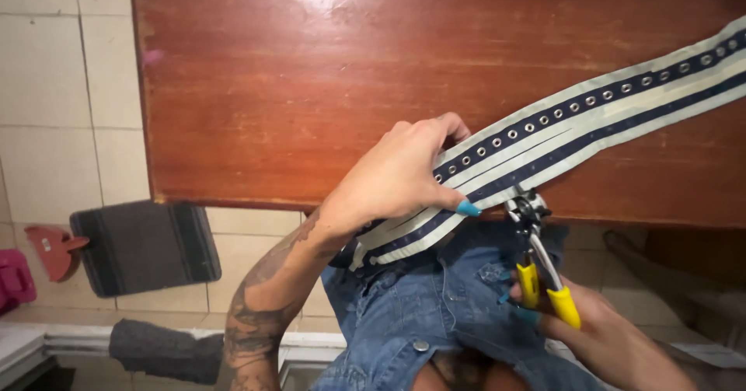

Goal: Using a rotary hole punch tool to create holes in a decorative belt

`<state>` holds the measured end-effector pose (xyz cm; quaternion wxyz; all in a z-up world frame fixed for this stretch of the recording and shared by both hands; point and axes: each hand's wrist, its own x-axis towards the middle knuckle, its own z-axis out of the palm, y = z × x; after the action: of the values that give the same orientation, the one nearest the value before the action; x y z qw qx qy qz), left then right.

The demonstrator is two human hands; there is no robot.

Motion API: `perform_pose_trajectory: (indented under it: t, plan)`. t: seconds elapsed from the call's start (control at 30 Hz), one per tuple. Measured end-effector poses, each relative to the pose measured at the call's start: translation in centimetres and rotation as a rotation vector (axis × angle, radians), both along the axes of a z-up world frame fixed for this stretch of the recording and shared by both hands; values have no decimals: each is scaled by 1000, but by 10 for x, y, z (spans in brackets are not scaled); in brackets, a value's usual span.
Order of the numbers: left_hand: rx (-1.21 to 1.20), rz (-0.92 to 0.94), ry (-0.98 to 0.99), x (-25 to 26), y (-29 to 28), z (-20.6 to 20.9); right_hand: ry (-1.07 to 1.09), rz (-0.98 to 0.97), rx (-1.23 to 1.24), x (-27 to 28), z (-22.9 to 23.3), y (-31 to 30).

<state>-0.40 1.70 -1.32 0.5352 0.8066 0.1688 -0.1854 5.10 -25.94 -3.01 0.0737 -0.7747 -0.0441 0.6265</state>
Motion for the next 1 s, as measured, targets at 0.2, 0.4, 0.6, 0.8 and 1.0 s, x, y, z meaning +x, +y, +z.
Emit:
perform_pose_trajectory:
  t: [0.2,0.4,0.6,0.8,1.0]
  plan:
    - [53,-15,-51,-2,-3,-2,-69,9,68,1,3,17]
    - [68,15,-33,-7,2,1,63,-247,358,-1,-23,-18]
    - [32,0,38,-5,1,7,-56,-7,179,3,8,18]
    - [139,-56,-30,-10,4,6,-50,-17,-24,10,19,30]
    - [123,-61,0,-8,6,10,-43,-20,-111,9,28,34]
